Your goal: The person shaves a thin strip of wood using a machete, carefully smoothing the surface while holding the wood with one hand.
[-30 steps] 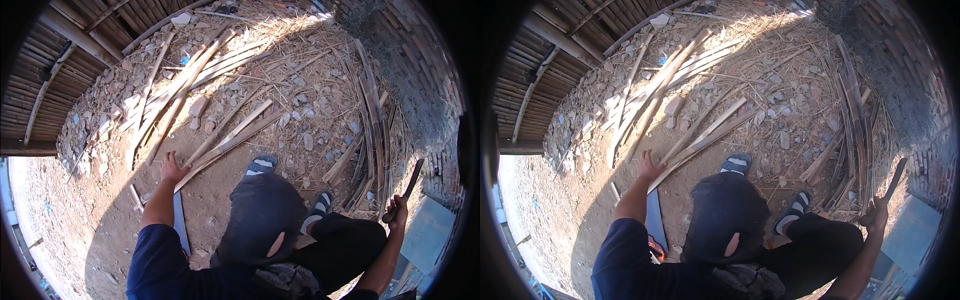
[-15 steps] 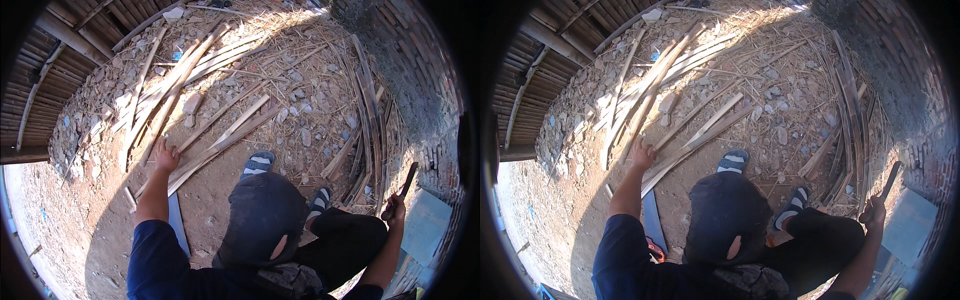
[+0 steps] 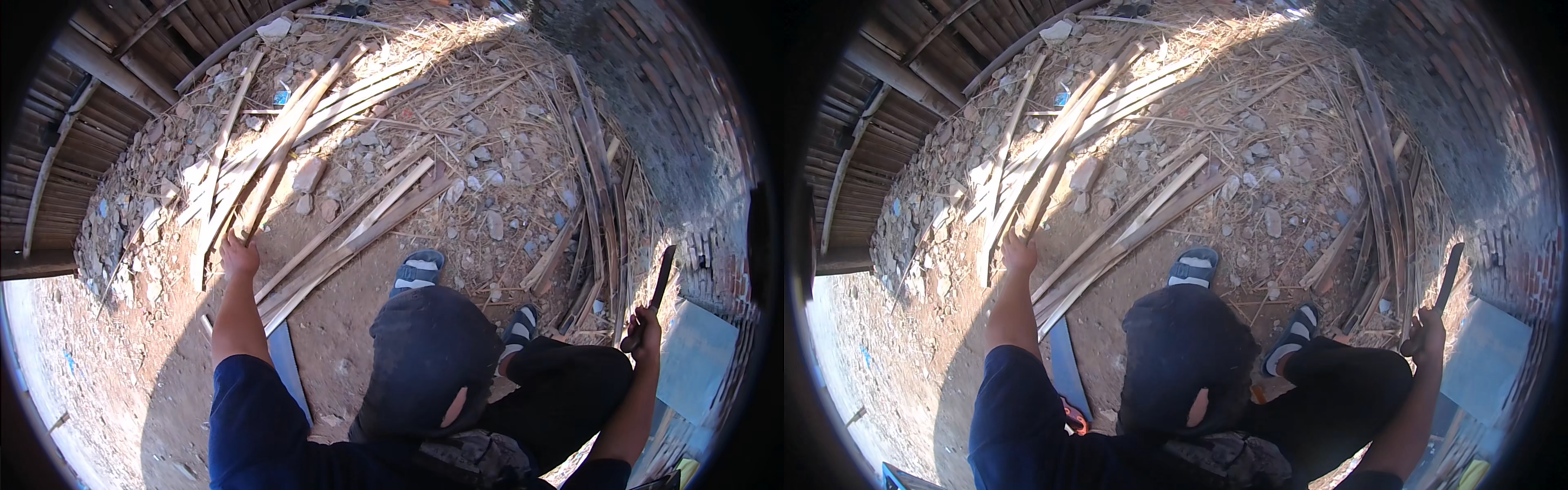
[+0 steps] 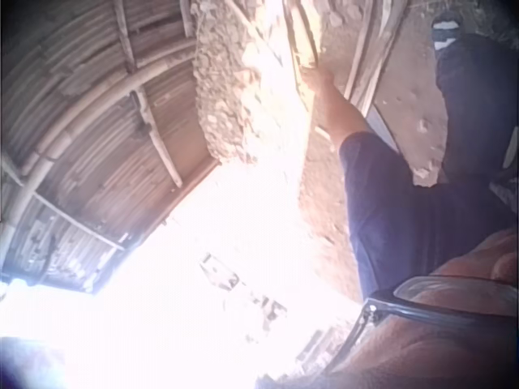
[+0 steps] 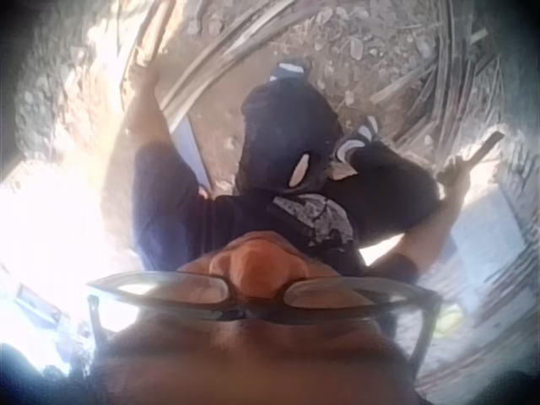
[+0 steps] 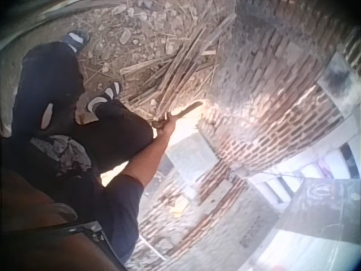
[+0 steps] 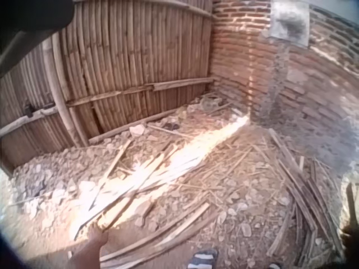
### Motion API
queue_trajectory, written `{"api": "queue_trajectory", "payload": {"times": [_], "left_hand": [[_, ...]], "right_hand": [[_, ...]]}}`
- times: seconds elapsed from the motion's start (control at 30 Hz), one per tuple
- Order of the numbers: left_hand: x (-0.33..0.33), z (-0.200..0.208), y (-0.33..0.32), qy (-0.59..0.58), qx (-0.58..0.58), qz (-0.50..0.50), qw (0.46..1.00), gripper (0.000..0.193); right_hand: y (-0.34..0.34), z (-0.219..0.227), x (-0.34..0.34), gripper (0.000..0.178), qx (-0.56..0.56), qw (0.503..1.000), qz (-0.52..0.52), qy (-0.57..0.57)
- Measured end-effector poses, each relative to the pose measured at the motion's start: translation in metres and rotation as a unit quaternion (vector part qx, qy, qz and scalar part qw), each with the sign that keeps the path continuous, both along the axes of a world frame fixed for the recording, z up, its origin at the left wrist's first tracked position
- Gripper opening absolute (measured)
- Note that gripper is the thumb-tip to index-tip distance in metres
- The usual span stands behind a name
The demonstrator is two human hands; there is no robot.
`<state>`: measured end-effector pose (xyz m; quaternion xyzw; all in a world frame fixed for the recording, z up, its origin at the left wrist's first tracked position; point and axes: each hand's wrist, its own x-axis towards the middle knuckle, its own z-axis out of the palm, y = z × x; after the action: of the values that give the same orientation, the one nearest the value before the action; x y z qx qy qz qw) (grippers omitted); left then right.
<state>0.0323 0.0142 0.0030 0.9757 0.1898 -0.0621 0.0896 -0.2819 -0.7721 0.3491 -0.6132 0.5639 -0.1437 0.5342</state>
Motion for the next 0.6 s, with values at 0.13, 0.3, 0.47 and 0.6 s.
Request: {"api": "queue_trajectory", "payload": {"times": [0.13,0.3,0.47,0.6], "left_hand": [[0.026,0.003,0.012,0.179,-0.055,0.064,0.980,0.081],[0.025,-0.029,0.019,0.168,-0.042,0.045,0.984,0.069],[0.006,0.015,-0.020,0.195,-0.016,0.029,0.980,0.036],[-0.016,0.005,-0.010,0.043,0.019,0.009,0.999,0.031]], "right_hand": [[-0.004,-0.003,-0.003,0.013,-0.007,1.000,-0.023,0.004],[0.002,0.001,0.007,0.014,-0.011,1.000,0.001,0.025],[0.016,0.004,0.016,0.017,-0.010,0.999,-0.021,0.045],[0.015,0.006,0.020,0.019,-0.015,0.999,-0.015,0.048]]}}
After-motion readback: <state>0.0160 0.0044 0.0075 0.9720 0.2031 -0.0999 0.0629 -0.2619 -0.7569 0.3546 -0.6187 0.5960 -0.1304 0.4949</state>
